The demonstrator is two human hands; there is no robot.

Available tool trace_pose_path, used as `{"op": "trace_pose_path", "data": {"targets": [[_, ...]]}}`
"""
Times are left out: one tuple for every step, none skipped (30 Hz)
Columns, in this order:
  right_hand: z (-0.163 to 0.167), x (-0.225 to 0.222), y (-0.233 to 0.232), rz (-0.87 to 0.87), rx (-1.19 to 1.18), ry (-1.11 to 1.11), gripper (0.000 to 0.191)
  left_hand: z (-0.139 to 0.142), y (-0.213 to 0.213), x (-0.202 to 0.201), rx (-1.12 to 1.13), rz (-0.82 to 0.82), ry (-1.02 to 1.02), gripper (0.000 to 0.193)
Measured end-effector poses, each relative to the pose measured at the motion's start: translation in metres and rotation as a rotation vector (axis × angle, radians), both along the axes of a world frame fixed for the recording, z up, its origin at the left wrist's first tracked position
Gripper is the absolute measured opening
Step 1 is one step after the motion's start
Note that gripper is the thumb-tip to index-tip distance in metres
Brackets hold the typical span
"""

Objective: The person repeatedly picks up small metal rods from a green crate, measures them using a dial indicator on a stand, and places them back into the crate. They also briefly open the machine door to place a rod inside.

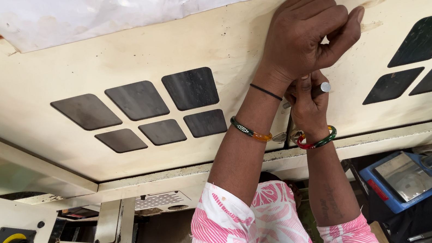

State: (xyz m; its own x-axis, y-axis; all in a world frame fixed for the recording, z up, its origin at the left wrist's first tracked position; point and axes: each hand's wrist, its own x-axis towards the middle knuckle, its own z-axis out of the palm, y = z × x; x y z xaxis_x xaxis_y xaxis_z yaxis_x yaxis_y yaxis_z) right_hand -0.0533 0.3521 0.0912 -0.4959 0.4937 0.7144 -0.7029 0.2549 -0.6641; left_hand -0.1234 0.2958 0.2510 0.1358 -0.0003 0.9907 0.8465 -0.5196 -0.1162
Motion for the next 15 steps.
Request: {"op": "trace_pose_path", "data": {"targets": [[0.0001,-0.0005,0.0005,0.000,0.007,0.002,0.031,0.0001,0.0001,-0.0002,0.003,0.001,0.003,0.029],[0.0001,-0.0008,0.0008,0.001,0.014,0.005,0.031,0.0000,0.0000,-0.0001,0.001,0.004,0.002,0.029],[-0.0002,-0.0008,0.0009,0.003,0.008,0.003,0.031,-0.0001,-0.0002,0.0000,-0.002,0.006,0.001,0.029],[-0.0005,-0.0007,0.0008,0.005,0.002,0.002,0.031,-0.0002,-0.0004,0.0002,-0.004,0.008,-0.001,0.029],[-0.0008,-0.0005,0.0007,0.006,-0.004,0.000,0.031,-0.0002,-0.0007,0.0003,-0.004,0.009,-0.004,0.029],[-0.0010,-0.0005,0.0005,0.013,-0.014,0.002,0.031,-0.0002,-0.0011,0.0004,-0.005,0.009,-0.007,0.029],[-0.0013,-0.0005,0.0002,0.020,-0.024,0.003,0.030,-0.0001,-0.0016,0.0005,-0.005,0.009,-0.010,0.030],[-0.0013,-0.0005,-0.0001,0.027,-0.034,0.005,0.030,-0.0001,-0.0022,0.0005,-0.005,0.008,-0.010,0.030],[-0.0012,-0.0005,-0.0003,0.020,-0.029,0.003,0.030,0.0000,-0.0028,0.0004,-0.005,0.007,-0.011,0.030],[-0.0010,-0.0006,-0.0005,0.013,-0.025,0.001,0.030,0.0001,-0.0032,0.0005,-0.005,0.006,-0.012,0.029],[-0.0008,-0.0007,-0.0008,0.005,-0.020,0.000,0.030,0.0004,-0.0034,0.0005,-0.005,0.007,-0.012,0.029],[-0.0006,-0.0009,-0.0012,0.005,-0.023,-0.001,0.030,0.0007,-0.0035,0.0006,-0.005,0.008,-0.012,0.029],[-0.0004,-0.0010,-0.0016,0.004,-0.027,-0.002,0.030,0.0009,-0.0036,0.0006,-0.005,0.009,-0.013,0.029],[-0.0002,-0.0010,-0.0019,0.004,-0.030,-0.003,0.030,0.0009,-0.0038,0.0006,-0.006,0.008,-0.014,0.030],[0.0001,-0.0010,-0.0019,0.003,-0.022,-0.003,0.031,0.0009,-0.0041,0.0005,-0.006,0.006,-0.016,0.030]]}}
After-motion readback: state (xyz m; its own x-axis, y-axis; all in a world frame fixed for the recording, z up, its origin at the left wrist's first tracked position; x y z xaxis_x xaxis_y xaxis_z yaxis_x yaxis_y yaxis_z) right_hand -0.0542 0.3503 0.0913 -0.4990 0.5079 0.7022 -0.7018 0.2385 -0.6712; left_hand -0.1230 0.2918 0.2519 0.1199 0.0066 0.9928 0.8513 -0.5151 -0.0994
